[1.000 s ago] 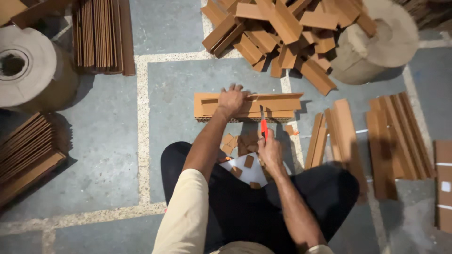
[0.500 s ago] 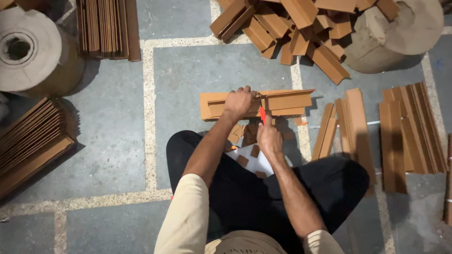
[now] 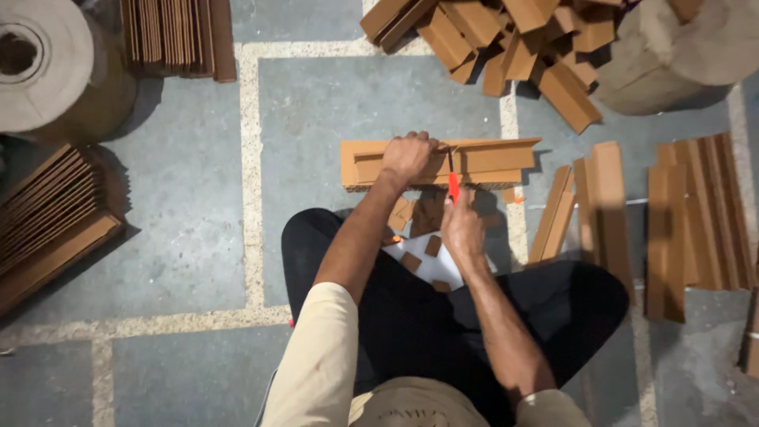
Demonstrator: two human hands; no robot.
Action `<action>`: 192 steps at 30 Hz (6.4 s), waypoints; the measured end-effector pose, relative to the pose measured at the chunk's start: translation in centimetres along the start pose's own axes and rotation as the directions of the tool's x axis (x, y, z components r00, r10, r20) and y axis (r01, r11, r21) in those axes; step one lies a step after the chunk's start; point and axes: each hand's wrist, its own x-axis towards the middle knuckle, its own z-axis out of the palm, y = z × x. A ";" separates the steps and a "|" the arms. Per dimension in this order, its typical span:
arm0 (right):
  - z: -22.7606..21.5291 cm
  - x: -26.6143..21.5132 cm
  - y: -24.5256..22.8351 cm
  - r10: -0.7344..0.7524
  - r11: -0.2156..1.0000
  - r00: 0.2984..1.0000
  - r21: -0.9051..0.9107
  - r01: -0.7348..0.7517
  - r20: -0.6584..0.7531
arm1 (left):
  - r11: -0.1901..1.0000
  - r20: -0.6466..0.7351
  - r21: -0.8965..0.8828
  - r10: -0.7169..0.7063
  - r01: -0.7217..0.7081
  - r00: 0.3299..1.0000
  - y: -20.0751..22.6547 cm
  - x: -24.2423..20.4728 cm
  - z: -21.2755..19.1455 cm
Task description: The person sits on the floor and uses a utility knife to cut long strips from folded cardboard pieces. They repeatedly cut the cardboard, separate the pieces, and toss the cut strips onto a pile on the floor.
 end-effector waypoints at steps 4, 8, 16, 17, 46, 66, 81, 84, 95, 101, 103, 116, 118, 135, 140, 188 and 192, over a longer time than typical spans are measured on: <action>0.6 0.9 -0.4 0.008 0.998 0.999 -0.067 -0.004 0.047 | 1.000 0.033 0.019 0.014 -0.015 0.999 0.1 -0.3 -0.5; 0.9 1.1 -0.8 0.012 0.998 0.998 -0.056 -0.009 0.055 | 1.000 0.036 0.004 0.007 -0.007 0.999 0.4 -0.8 -2.0; 1.3 1.5 -0.3 0.006 0.997 0.998 -0.075 -0.001 0.065 | 0.997 0.023 -0.078 0.032 -0.031 0.999 0.8 -1.1 -3.5; 1.6 1.9 -0.1 0.008 0.997 0.998 -0.074 -0.003 0.066 | 0.996 0.003 -0.072 0.052 -0.052 0.999 0.8 -1.1 -3.6; -5.6 -3.5 -1.2 0.081 0.996 0.988 -0.034 -0.077 0.129 | 0.995 0.004 0.077 0.059 -0.059 0.998 2.4 -2.3 -4.4; -1.2 0.5 1.8 0.081 0.994 0.997 -0.069 -0.082 -0.020 | 1.000 0.003 0.004 -0.003 0.003 1.000 3.9 -0.3 -1.2; -1.0 0.0 0.8 0.096 0.990 0.995 -0.104 -0.095 0.006 | 1.000 0.007 -0.012 -0.013 0.013 1.000 4.1 -0.3 -1.3; -0.9 0.3 0.6 0.114 0.987 0.993 -0.110 -0.113 0.011 | 1.000 0.045 -0.023 -0.003 0.004 0.999 4.0 -0.3 -2.2; 5.1 6.5 6.8 0.112 0.985 0.991 -0.143 -0.100 0.078 | 0.983 -0.085 0.017 0.181 -0.180 0.980 3.3 -0.6 0.7; 4.9 8.7 6.9 0.027 0.991 0.998 -0.135 -0.019 0.058 | 0.996 -0.103 0.039 0.080 -0.076 0.991 4.1 -0.6 -0.2; 2.8 7.9 5.3 0.058 0.986 0.992 -0.161 -0.040 0.111 | 0.993 -0.092 0.090 0.080 -0.072 0.993 4.0 -0.9 -1.1; -4.2 -0.9 7.1 0.255 0.812 0.774 -0.563 0.154 0.579 | 0.982 -0.040 0.132 0.141 -0.134 0.989 4.9 -3.1 -2.7; -3.8 -1.0 6.5 0.163 0.848 0.848 -0.512 0.141 0.504 | 0.990 -0.155 0.124 0.079 -0.060 0.985 5.4 -5.7 -4.2; -0.9 11.6 -0.3 -0.246 0.867 0.957 -0.405 0.289 0.156 | 0.996 -0.331 -0.067 0.035 -0.060 0.943 3.3 -9.6 -4.5; -5.7 11.4 -1.8 -0.355 0.924 0.917 -0.220 0.314 -0.182 | 0.988 -0.285 -0.149 0.007 -0.051 0.959 3.1 -9.5 -4.4; -8.9 -0.7 9.1 -0.069 0.982 0.820 -0.105 0.155 0.568 | 0.594 0.143 -0.798 0.015 0.106 0.990 8.1 -13.6 0.3; -7.3 -5.0 8.9 -0.506 0.794 0.858 -0.344 0.502 0.084 | 0.414 0.098 -0.892 -0.216 0.182 0.971 9.3 -13.2 -1.2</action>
